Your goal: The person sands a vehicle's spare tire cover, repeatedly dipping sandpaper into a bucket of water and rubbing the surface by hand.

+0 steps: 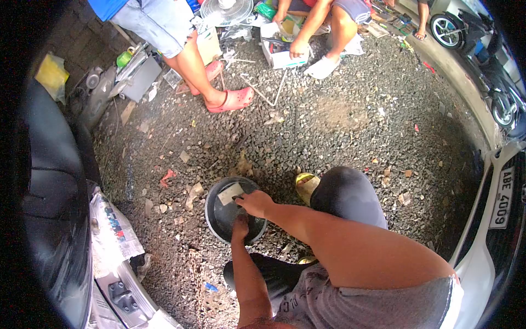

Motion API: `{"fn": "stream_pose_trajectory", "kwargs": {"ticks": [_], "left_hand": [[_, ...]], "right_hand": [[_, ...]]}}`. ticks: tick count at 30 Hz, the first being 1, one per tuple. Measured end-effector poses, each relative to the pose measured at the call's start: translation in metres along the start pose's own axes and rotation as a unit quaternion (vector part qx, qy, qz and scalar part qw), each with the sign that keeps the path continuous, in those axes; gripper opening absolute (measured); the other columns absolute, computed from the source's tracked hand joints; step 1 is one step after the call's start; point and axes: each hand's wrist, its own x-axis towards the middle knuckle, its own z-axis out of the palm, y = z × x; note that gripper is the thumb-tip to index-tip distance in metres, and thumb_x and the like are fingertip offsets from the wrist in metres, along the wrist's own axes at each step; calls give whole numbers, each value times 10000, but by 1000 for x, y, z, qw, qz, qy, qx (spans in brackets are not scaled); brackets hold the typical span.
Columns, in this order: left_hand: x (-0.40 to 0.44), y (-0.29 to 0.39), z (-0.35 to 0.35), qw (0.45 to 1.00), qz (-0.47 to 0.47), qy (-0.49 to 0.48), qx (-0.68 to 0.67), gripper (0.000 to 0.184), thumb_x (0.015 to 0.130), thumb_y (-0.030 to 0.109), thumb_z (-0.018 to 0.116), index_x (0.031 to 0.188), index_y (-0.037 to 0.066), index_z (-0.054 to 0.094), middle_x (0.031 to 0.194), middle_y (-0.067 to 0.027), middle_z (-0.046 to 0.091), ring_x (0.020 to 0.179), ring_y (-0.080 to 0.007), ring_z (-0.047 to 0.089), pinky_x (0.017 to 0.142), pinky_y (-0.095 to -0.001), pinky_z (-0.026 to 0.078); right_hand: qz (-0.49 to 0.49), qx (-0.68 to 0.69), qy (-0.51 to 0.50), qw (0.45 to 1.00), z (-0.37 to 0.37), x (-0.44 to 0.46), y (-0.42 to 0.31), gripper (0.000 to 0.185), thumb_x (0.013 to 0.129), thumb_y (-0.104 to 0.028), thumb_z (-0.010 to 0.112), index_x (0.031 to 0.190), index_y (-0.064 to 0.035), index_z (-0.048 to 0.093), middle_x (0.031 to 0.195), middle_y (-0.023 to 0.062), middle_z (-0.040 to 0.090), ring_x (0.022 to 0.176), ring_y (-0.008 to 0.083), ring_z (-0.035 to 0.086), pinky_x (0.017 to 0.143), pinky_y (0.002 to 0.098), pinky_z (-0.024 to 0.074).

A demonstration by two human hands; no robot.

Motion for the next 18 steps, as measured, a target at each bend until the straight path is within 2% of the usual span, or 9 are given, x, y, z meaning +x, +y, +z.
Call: {"fn": "stream_pose_trajectory", "kwargs": {"ticks": [2, 5, 8, 11, 14, 18], "left_hand": [[6, -26, 16, 996, 69, 24, 43, 296, 1002, 225, 463, 912, -18, 606, 861, -272, 626, 889, -485, 597, 799, -563, 458], [8, -11, 3, 996, -10, -54, 73, 206, 937, 123, 502, 1025, -27, 613, 999, -293, 629, 969, -481, 594, 841, -549, 467], [11, 2, 1, 986, -106, -94, 92, 337, 885, 100, 518, 1185, -41, 577, 1173, -313, 597, 1096, -474, 570, 916, -526, 466], [26, -80, 42, 985, 24, -81, 150, 426, 894, 102, 504, 1294, -44, 519, 1276, -319, 557, 1179, -477, 535, 989, -501, 447], [21, -58, 32, 996, -51, -63, 32, 407, 907, 117, 488, 1277, -48, 524, 1280, -324, 557, 1185, -489, 528, 1000, -495, 432], [3, 12, -6, 992, -89, -39, -82, 379, 925, 159, 495, 1226, -63, 557, 1216, -338, 584, 1158, -490, 547, 971, -494, 430]], "right_hand": [[5, 5, -1, 1000, -3, 0, -1, 444, 907, -156, 584, 1346, -182, 525, 1117, 125, 627, 803, 342, 691, 703, 480, 569], [12, 27, -14, 999, -15, -3, -4, 452, 911, -164, 578, 1357, -161, 511, 1102, 121, 627, 792, 342, 687, 694, 482, 562], [-10, 1, 10, 1000, 6, 2, 3, 449, 921, -189, 576, 1361, -136, 501, 1089, 115, 630, 805, 332, 686, 697, 481, 551], [-3, 10, 12, 1000, -13, -5, -4, 441, 926, -201, 573, 1355, -128, 501, 1085, 112, 632, 839, 321, 686, 714, 477, 543], [-4, 7, -14, 1000, -9, -1, -3, 432, 922, -203, 575, 1343, -131, 508, 1080, 118, 634, 849, 317, 687, 718, 474, 544], [5, 13, -13, 1000, -9, -2, -3, 442, 917, -211, 585, 1344, -130, 509, 1076, 122, 640, 829, 322, 688, 696, 473, 550]]}}
